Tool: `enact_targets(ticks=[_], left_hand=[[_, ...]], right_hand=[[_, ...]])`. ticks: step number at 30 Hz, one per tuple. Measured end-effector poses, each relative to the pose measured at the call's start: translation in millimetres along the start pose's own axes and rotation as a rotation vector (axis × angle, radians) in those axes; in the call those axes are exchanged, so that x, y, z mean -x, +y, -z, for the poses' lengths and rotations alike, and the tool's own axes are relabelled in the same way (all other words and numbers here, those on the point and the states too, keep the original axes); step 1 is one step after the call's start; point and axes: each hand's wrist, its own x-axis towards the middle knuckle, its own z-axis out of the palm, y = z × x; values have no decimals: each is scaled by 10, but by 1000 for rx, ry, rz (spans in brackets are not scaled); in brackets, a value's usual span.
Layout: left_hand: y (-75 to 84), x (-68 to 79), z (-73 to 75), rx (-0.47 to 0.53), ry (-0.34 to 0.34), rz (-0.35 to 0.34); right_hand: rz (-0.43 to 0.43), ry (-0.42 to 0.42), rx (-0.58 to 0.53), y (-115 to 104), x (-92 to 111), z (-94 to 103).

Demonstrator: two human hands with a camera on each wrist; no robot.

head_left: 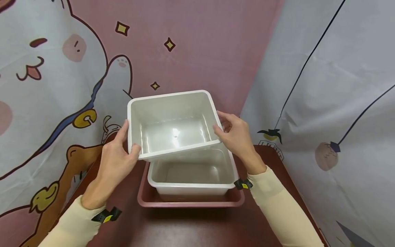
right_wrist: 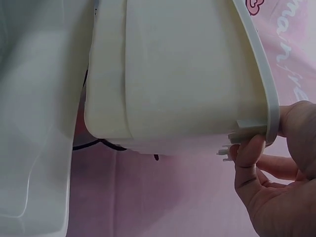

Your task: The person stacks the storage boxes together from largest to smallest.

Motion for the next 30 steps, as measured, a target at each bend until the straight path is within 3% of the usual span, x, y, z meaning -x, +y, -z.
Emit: enact_targets(ticks=[16, 30], left_hand=[[31, 29, -121, 32, -62, -5], [75, 67, -150, 60, -156, 41]], right_hand=[[-42, -15, 24, 123, 247, 144], [-61, -19, 35, 156, 448, 244]])
